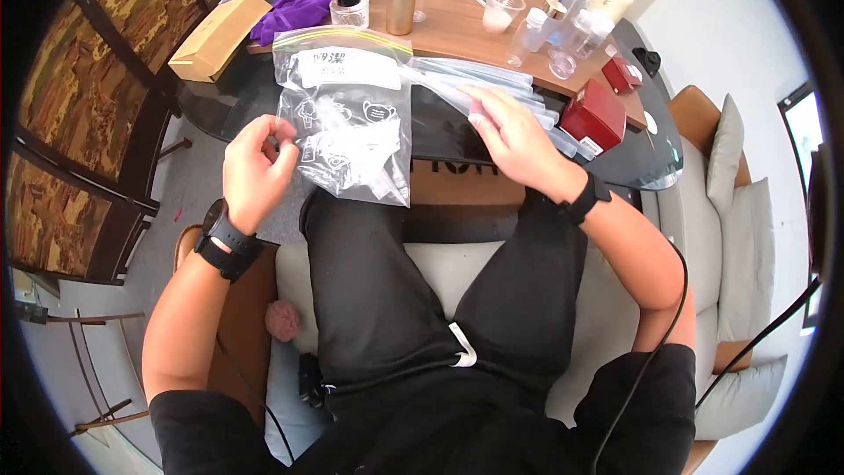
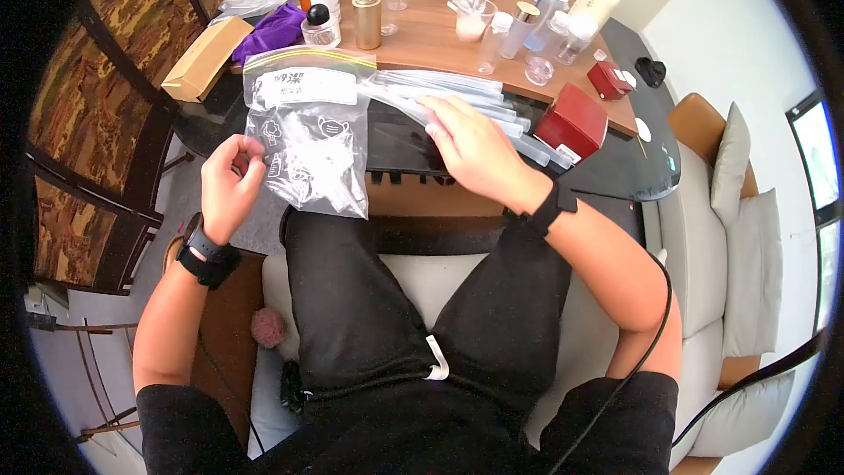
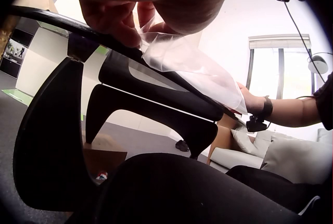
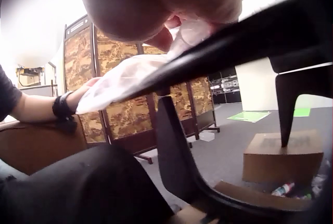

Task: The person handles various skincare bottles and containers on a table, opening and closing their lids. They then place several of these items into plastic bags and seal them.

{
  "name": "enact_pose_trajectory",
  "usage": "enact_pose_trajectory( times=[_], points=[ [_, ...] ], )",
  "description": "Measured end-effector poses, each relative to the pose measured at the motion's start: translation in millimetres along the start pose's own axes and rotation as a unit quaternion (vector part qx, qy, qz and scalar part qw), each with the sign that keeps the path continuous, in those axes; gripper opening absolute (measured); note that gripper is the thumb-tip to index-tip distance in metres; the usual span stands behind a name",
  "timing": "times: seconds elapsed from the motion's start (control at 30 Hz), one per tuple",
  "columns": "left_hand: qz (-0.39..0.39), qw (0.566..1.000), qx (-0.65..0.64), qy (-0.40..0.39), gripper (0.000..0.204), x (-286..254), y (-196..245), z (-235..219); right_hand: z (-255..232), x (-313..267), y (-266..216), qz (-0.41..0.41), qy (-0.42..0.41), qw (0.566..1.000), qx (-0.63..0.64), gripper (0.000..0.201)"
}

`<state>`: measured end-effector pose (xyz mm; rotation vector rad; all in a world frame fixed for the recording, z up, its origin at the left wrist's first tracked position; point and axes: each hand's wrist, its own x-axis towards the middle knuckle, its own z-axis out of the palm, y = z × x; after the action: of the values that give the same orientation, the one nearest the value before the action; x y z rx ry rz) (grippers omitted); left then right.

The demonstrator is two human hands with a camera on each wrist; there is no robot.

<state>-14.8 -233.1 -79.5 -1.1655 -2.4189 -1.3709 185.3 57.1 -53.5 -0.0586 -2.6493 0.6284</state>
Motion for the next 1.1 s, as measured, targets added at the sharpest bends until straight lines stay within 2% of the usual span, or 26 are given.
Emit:
enact_pose_trajectory(
  times=[0.17, 0.3, 0.4, 0.53, 0.57, 0.63, 0.7, 0.8, 0.83, 0.9, 0.93, 0.97, 1.03, 1.1],
  points=[
    [-0.001, 1.000, 0.002, -0.004, 0.006, 0.6, 2.7, 0.1, -2.4, -0.7, 24.6, -0.017, 0.014, 1.000, 0.021, 0.034],
    [-0.055, 0.992, 0.107, -0.024, 0.029, 6.0, 8.2, -7.1, 0.6, -3.1, 30.9, -0.042, 0.040, 0.997, 0.045, 0.032],
    [-0.073, 0.987, 0.141, 0.008, 0.041, 16.2, 12.6, -16.3, 4.6, -5.2, 35.0, -0.045, 0.055, 0.995, 0.069, 0.033],
    [0.023, 0.990, 0.125, 0.061, 0.040, 42.0, 53.0, -26.2, 2.7, -2.8, 34.7, -0.038, 0.067, 0.993, 0.094, 0.035],
    [0.042, 0.986, 0.159, 0.034, 0.038, 51.3, 71.8, -24.8, 1.9, -3.9, 34.9, -0.036, 0.066, 0.993, 0.096, 0.035],
    [0.116, 0.984, 0.135, -0.025, 0.037, 78.8, 78.1, -8.3, 1.6, -5.3, 35.8, -0.014, 0.071, 0.991, 0.109, 0.036],
    [0.238, 0.950, 0.193, -0.066, 0.038, 113.1, 71.9, 14.8, -0.8, -5.3, 34.3, -0.013, 0.078, 0.991, 0.109, 0.035],
    [0.261, 0.909, 0.285, -0.158, 0.044, 152.1, 61.3, 42.8, 3.1, -6.7, 37.8, -0.006, 0.107, 0.987, 0.117, 0.033],
    [0.209, 0.906, 0.296, -0.217, 0.043, 159.3, 61.1, 47.5, 2.6, -6.0, 37.8, -0.001, 0.110, 0.987, 0.117, 0.031],
    [0.196, 0.901, 0.282, -0.265, 0.040, 166.5, 57.2, 48.3, 8.9, -6.0, 45.5, -0.032, 0.138, 0.986, 0.091, 0.032],
    [0.211, 0.901, 0.268, -0.266, 0.036, 164.0, 67.1, 44.1, 4.9, -6.7, 41.5, -0.023, 0.127, 0.987, 0.100, 0.033],
    [0.172, 0.893, 0.308, -0.281, 0.028, 162.2, 76.4, 39.3, 2.9, -7.3, 41.1, -0.022, 0.130, 0.986, 0.100, 0.032],
    [0.287, 0.873, 0.312, -0.241, 0.020, 153.5, 82.5, 25.1, 3.7, -6.5, 40.8, -0.028, 0.130, 0.985, 0.106, 0.032],
    [0.328, 0.854, 0.329, -0.236, 0.015, 141.3, 95.5, 7.1, 6.5, -7.0, 40.6, -0.030, 0.141, 0.983, 0.115, 0.033]
  ],
)
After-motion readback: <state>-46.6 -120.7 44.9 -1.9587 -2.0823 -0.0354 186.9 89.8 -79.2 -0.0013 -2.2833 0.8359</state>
